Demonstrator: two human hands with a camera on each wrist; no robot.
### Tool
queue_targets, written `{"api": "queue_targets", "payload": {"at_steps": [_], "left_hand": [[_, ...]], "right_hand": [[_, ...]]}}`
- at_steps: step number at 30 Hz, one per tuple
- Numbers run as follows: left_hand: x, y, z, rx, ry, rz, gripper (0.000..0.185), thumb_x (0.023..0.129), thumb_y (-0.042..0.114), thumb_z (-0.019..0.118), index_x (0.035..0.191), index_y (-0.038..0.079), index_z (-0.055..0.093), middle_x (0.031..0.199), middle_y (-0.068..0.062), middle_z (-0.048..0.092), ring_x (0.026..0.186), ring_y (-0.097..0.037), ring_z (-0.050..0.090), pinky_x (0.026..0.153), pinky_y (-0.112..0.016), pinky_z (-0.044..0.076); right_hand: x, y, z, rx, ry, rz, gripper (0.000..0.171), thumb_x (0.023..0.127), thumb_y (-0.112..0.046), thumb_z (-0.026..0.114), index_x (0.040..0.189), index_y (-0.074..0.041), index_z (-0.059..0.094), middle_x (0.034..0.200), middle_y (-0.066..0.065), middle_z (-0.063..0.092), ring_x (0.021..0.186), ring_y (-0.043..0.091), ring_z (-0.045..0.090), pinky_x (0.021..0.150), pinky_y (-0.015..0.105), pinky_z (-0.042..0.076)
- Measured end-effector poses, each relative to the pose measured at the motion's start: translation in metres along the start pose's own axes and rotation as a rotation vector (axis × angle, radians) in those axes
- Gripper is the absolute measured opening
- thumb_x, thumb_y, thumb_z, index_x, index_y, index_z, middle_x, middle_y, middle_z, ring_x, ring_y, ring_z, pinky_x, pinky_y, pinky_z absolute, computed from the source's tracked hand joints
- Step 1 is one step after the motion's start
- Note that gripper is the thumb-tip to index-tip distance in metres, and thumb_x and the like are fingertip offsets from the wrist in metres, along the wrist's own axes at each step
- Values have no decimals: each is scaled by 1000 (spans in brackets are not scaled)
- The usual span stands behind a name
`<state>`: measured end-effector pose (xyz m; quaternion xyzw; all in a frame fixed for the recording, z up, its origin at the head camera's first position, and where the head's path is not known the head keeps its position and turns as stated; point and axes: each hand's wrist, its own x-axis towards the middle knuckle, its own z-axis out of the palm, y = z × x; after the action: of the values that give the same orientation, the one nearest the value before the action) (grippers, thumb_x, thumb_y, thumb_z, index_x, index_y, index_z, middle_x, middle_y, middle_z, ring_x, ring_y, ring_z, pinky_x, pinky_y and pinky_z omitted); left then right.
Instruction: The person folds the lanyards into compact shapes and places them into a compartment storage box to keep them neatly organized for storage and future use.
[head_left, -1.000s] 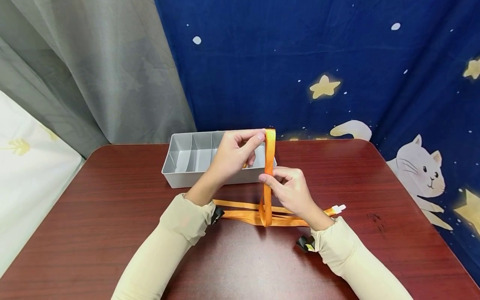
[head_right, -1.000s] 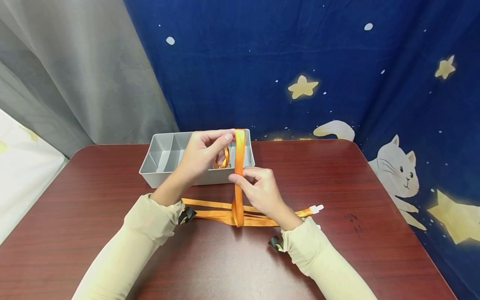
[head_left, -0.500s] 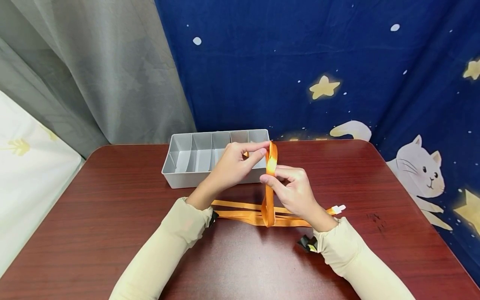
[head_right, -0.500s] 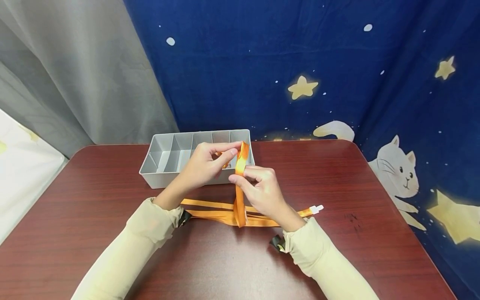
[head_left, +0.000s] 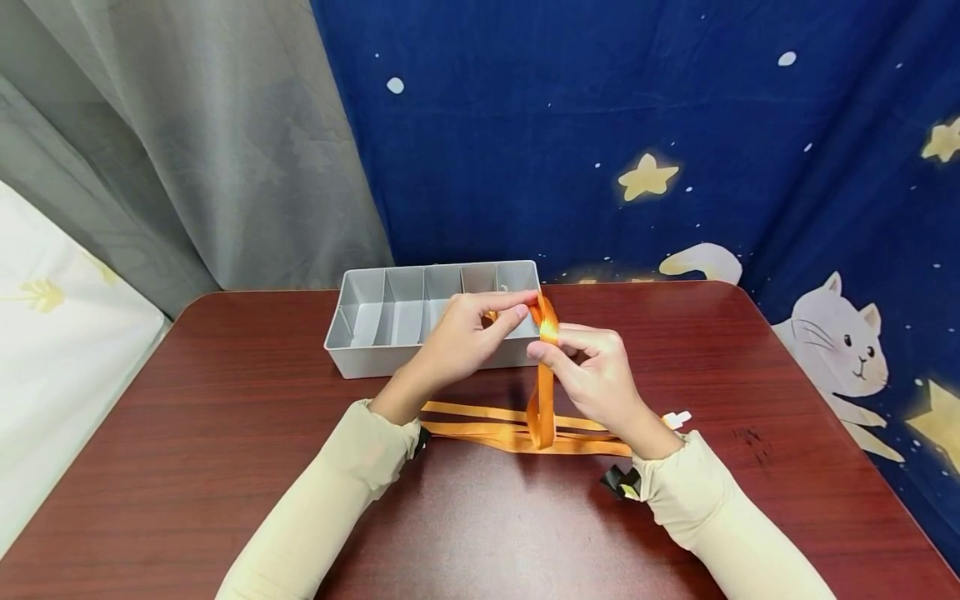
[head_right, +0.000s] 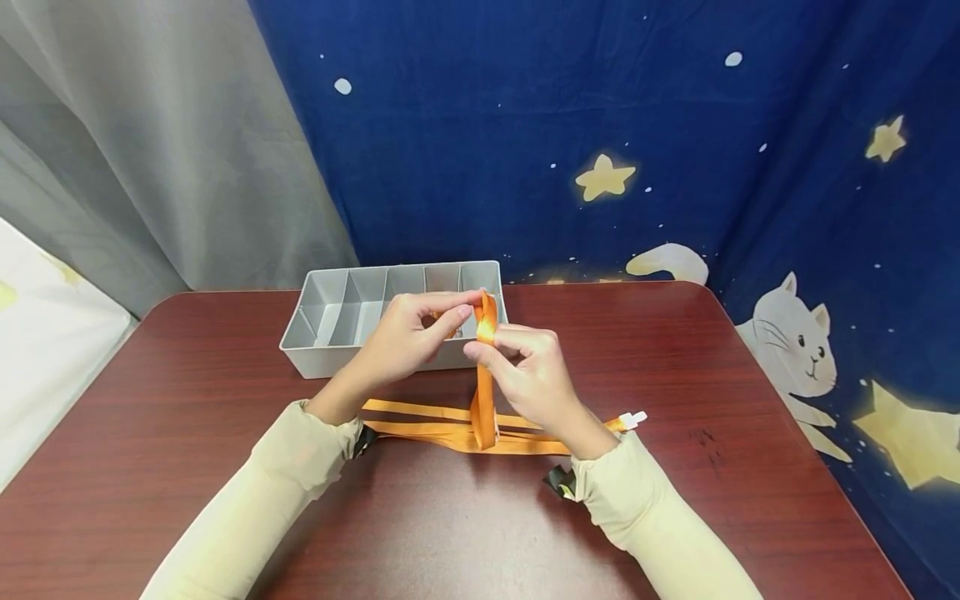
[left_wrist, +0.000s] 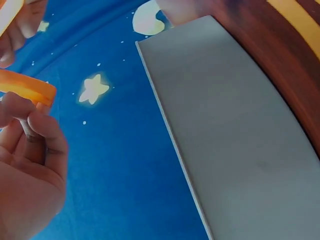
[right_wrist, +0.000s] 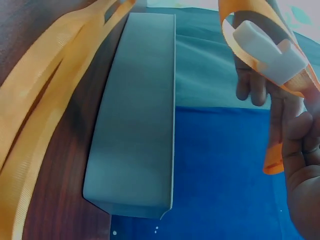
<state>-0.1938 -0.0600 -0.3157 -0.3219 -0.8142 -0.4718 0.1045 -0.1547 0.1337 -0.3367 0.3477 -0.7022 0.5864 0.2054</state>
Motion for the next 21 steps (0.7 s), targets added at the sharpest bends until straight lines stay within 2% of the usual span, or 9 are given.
{"api": "queue_targets", "payload": {"at_steps": [4,8,10,13,16,21], "left_hand": [[-2,-4,4,61,-11,49,28,101,23,60,125,17,71,120,3,70,76,-8,58,63,-26,46],[-5,-5,6,124,-24,89,28,100,24,60,125,16,71,121,1,70,81,-6,61,67,-30,50],[-6,-5,7,159,-30,103,29,100,24,60,125,16,71,122,1,70,89,-7,65,72,-32,52],[-8,-5,9,208,-39,121,30,100,24,60,126,15,70,124,1,69,108,-10,65,84,-35,53],[-10,-6,11,245,-50,133,31,101,25,59,128,16,69,126,2,68,116,-11,63,92,-35,52],[-17,-5,15,232,-83,132,34,104,29,52,131,16,66,130,2,65,122,-9,58,101,-34,47]], "right_hand": [[2,-1,-4,4,22,-1,8,88,-7,74,81,-3,75,71,9,64,56,12,50,49,21,40],[4,-3,-7,-18,40,8,8,88,-5,74,80,-5,74,62,1,58,53,10,45,47,23,32],[4,-3,-9,-24,44,25,9,89,-6,74,80,-6,74,57,0,55,50,10,42,45,23,30],[5,-4,-11,21,42,79,10,90,-6,72,82,-2,74,54,5,54,45,11,42,42,23,33],[7,-6,-15,69,43,129,12,91,-5,71,82,2,74,50,10,52,40,13,42,39,23,36],[10,-8,-21,134,65,169,15,93,-6,69,83,6,73,49,8,53,38,14,43,38,22,37]]}}
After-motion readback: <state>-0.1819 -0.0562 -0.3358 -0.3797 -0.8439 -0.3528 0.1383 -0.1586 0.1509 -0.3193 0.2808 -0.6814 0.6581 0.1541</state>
